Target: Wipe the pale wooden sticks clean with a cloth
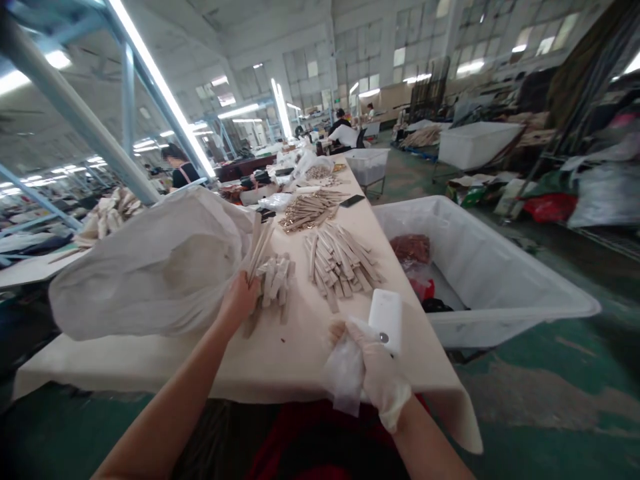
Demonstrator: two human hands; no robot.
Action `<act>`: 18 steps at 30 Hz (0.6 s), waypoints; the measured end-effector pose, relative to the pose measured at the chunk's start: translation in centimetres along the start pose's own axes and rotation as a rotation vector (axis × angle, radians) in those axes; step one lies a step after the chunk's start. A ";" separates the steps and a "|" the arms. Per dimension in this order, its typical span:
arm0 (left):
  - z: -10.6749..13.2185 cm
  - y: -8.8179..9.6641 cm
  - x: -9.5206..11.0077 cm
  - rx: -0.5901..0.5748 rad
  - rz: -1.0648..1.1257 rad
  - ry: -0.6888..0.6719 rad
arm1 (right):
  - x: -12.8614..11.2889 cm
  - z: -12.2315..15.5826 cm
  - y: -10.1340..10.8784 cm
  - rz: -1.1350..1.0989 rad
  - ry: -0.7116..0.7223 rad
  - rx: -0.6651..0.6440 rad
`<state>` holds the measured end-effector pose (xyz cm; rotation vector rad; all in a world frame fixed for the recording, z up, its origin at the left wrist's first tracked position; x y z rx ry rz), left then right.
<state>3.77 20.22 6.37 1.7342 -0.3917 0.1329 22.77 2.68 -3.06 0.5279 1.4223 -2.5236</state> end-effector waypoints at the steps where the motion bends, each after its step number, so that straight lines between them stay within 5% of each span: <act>1: 1.3 -0.4 0.7 -0.047 0.058 -0.027 | -0.1 0.0 -0.1 0.004 0.008 0.002; 5: 8.1 -3.3 4.9 -0.431 0.534 -0.148 | -0.6 -0.3 -0.6 0.036 0.071 -0.009; 8: 11.9 -4.9 7.7 -0.627 0.682 -0.133 | -0.5 -0.1 -0.7 0.051 0.061 -0.007; 12: 12.9 -5.0 9.0 -0.630 0.615 -0.167 | -0.2 1.3 -0.6 0.065 0.084 -0.013; 18: 11.7 -3.7 8.2 -0.606 0.637 -0.207 | 0.9 3.0 -1.1 0.257 0.088 -0.149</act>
Point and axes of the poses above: each hand's wrist, its own z-axis away from the middle knuckle, its own y-axis out of the back of the hand, x = y × z, the point moved 4 cm from there along -z, towards the middle knuckle, and after that the axes turned 11 degrees about -z, right-handed, at the moved point
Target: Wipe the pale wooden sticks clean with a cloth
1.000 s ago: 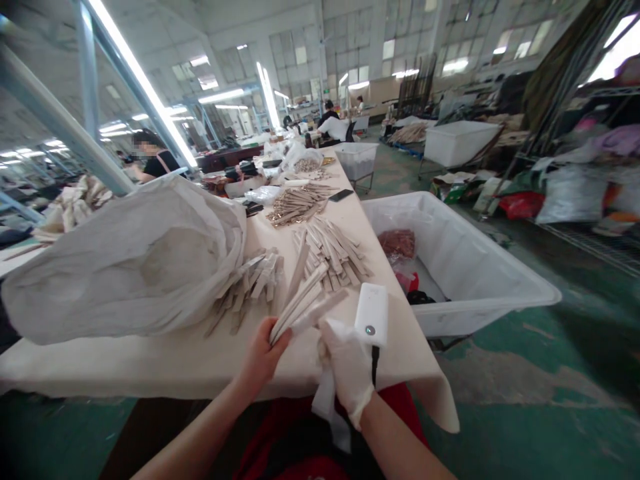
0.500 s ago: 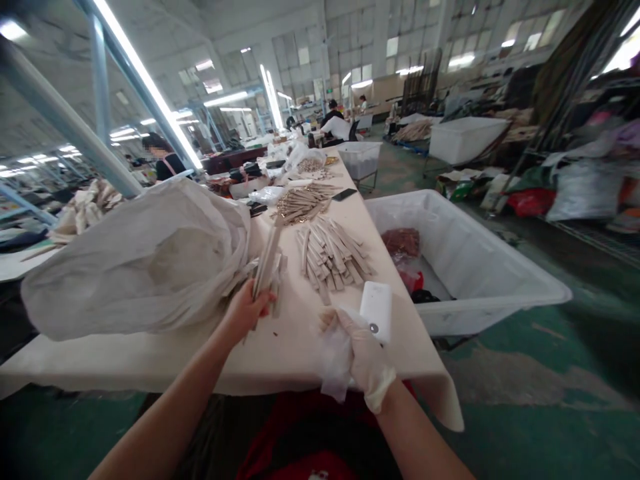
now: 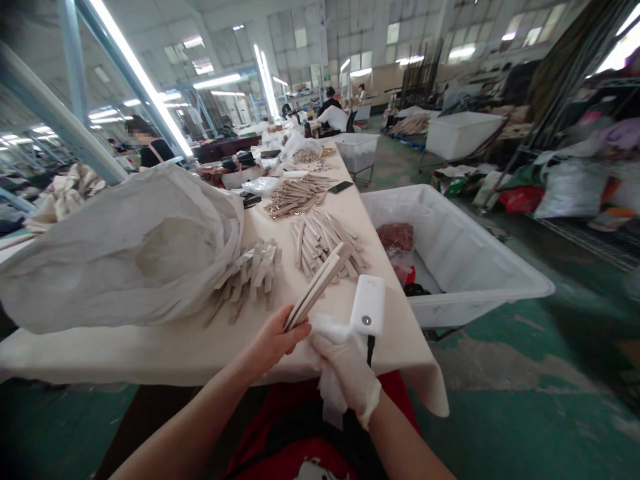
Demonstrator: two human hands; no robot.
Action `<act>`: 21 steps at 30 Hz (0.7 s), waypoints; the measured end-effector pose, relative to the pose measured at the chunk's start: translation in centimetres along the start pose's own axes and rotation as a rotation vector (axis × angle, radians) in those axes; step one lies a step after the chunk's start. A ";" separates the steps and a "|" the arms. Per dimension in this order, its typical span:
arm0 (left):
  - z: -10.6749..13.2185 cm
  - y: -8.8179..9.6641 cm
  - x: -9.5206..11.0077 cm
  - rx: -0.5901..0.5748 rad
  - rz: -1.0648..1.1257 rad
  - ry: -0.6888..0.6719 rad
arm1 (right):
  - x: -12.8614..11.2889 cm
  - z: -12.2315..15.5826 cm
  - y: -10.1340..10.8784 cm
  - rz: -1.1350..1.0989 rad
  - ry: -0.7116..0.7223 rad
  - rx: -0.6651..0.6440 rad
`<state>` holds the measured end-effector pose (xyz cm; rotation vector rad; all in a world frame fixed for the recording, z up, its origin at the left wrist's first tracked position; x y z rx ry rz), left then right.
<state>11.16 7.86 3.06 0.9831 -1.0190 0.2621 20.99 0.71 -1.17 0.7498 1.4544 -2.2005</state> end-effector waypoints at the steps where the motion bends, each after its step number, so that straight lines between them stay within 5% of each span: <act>1: 0.2 0.2 -0.1 -0.010 0.038 -0.002 | -0.1 -0.1 0.2 -0.007 -0.025 0.014; 5: 1.5 0.7 -0.9 0.005 0.185 0.055 | -1.7 -1.4 2.0 -0.079 -0.038 0.198; 14: 4.4 0.9 -2.5 -0.176 0.179 0.120 | -5.3 -3.2 3.0 -0.093 0.233 0.294; 21: 4.1 1.9 -3.3 -0.128 0.148 0.161 | -5.7 -3.6 4.9 -0.017 0.239 0.369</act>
Point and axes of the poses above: each hand's wrist, its own z-axis away from the middle knuckle, its own y-axis out of the back of the hand, x = y × z, the point moved 4 cm from there along -z, towards the middle knuckle, and after that the axes turned 11 degrees about -z, right-handed, at the moved point
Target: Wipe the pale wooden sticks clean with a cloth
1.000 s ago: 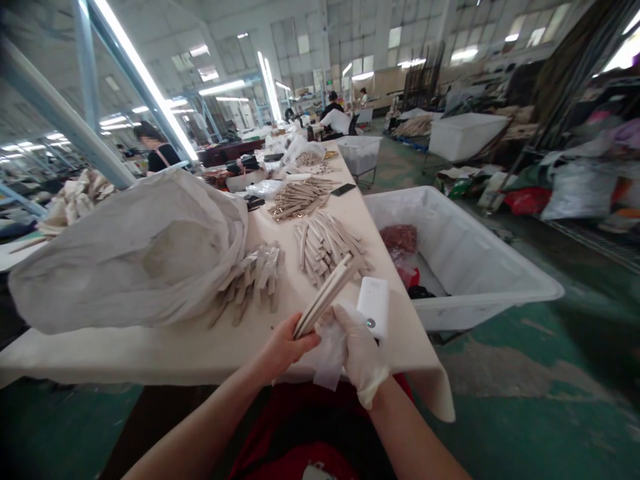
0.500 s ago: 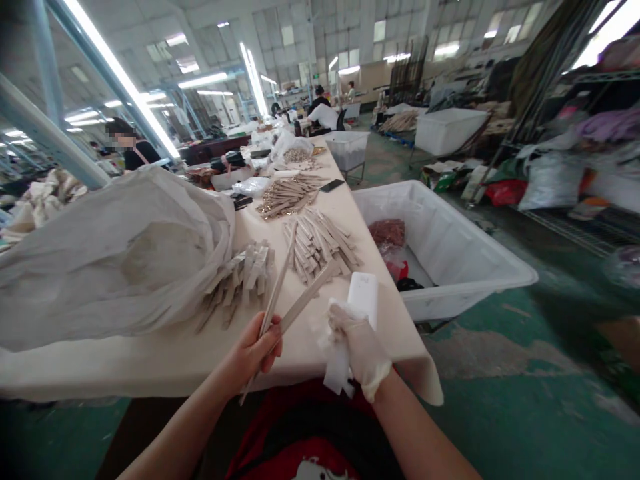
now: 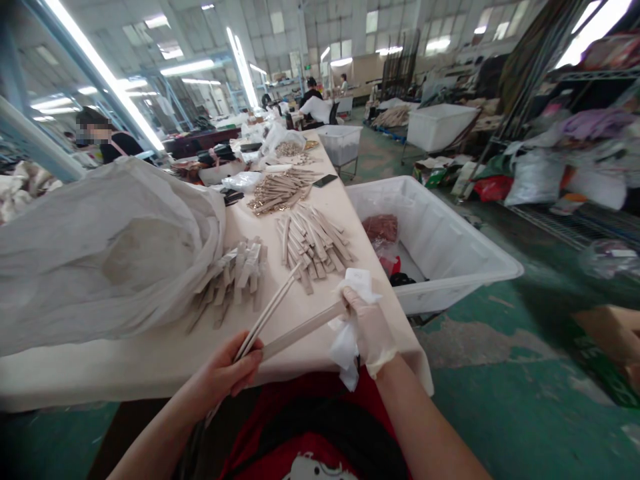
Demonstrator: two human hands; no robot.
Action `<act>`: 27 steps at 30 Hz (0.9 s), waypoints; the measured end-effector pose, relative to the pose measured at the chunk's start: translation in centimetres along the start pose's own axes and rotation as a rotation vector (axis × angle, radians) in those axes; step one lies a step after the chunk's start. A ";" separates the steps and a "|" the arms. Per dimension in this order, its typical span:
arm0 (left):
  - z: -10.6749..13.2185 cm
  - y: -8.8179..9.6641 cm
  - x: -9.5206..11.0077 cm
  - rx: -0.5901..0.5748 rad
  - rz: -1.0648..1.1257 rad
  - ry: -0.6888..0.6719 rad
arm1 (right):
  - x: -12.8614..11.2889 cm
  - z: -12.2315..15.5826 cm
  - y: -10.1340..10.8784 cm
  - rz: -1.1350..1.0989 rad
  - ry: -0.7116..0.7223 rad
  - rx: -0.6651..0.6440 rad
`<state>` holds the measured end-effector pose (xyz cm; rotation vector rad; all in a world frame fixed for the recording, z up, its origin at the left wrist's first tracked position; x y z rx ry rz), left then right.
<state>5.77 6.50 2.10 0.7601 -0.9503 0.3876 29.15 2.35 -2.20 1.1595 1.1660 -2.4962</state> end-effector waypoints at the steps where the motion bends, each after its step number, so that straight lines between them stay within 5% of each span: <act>1: 0.0 0.1 -0.1 0.000 -0.005 0.003 | 0.0 -0.2 0.2 0.009 -0.001 -0.012; 13: 1.0 0.1 0.4 -0.081 0.010 0.013 | -0.5 0.1 0.2 -0.076 0.041 -0.036; 27: 1.0 0.9 -0.3 -0.086 0.027 0.024 | -0.1 0.1 0.6 -0.099 -0.088 -0.071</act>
Point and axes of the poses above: each hand's wrist, its own z-axis away from the middle knuckle, its own y-axis out of the back of the hand, x = y × z, the point moved 4 cm from there along -z, towards the middle knuckle, and after that the axes turned 11 degrees about -z, right-handed, at the moved point
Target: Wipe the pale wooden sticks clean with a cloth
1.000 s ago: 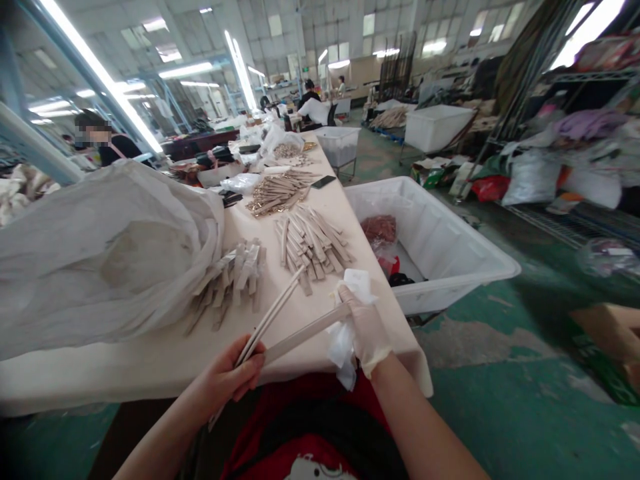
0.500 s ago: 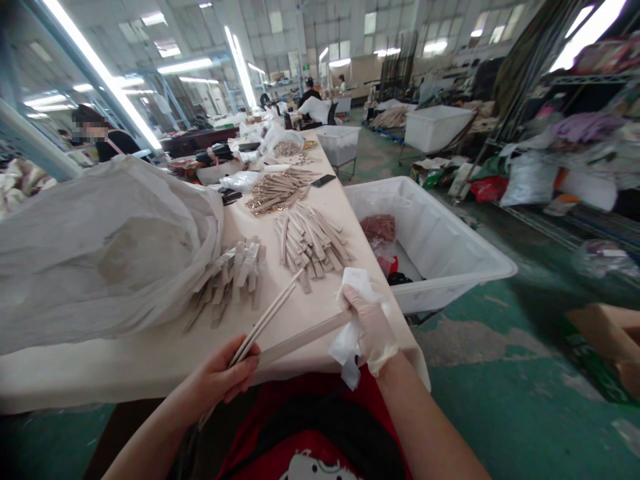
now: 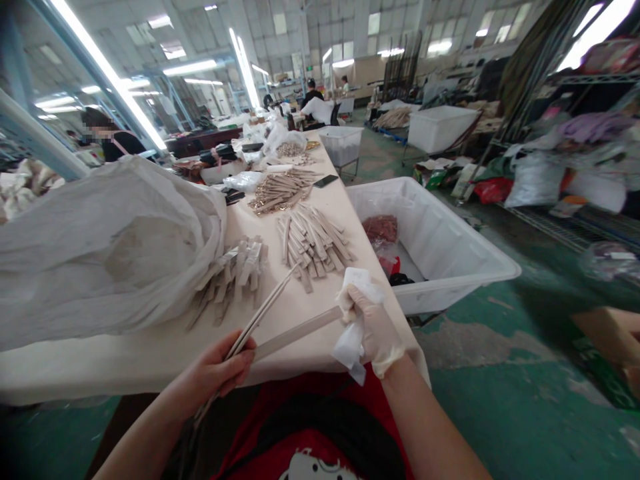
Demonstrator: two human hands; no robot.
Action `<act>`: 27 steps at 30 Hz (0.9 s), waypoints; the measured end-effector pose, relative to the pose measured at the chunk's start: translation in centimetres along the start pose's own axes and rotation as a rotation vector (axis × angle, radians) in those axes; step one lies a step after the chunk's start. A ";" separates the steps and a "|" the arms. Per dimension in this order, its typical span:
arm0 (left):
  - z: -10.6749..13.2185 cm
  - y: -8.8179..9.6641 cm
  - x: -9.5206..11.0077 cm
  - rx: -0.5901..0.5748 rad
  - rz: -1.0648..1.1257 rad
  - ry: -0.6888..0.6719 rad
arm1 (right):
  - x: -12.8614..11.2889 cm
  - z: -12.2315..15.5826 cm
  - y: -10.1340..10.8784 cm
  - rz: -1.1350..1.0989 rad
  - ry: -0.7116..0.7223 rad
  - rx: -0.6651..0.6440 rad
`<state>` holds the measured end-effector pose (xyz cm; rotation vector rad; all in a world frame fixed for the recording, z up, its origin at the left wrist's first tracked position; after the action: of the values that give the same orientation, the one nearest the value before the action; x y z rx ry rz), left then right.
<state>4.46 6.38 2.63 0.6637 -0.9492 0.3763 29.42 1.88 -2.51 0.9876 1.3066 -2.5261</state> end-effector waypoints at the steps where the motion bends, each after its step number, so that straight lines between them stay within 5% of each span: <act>1: 0.0 0.0 0.1 0.002 0.002 -0.001 | 0.0 0.0 0.0 0.000 0.005 -0.001; 6: 0.0 0.5 0.1 0.006 -0.016 0.000 | -0.4 0.1 0.2 0.024 0.012 0.006; 10: -0.8 0.2 -0.2 0.047 -0.007 -0.004 | -0.2 0.8 -0.1 0.242 0.156 -0.043; 15: -3.2 -2.2 0.6 0.187 -0.004 -0.063 | 4.6 3.3 -2.5 0.468 0.042 -0.253; 18: -3.8 -2.9 0.8 0.231 -0.016 -0.062 | 5.7 4.2 -3.1 0.370 -0.079 -0.328; 22: -3.7 -2.8 0.8 0.212 -0.124 -0.091 | 4.4 3.8 -2.6 0.160 -0.057 -0.123; 27: -4.0 -2.5 0.7 0.346 -0.162 -0.115 | 5.8 4.7 -3.8 0.119 -0.103 -0.155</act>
<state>8.78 7.24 0.74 1.0810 -0.9396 0.3645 21.14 1.64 -1.48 0.8639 1.3480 -2.3158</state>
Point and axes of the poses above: each hand's wrist, its own z-axis away from the middle knuckle, its own y-axis out of the back of the hand, x = y × z, the point moved 4 cm from there along -z, towards the middle knuckle, and after that the axes turned 11 degrees about -z, right-handed, at the moved point
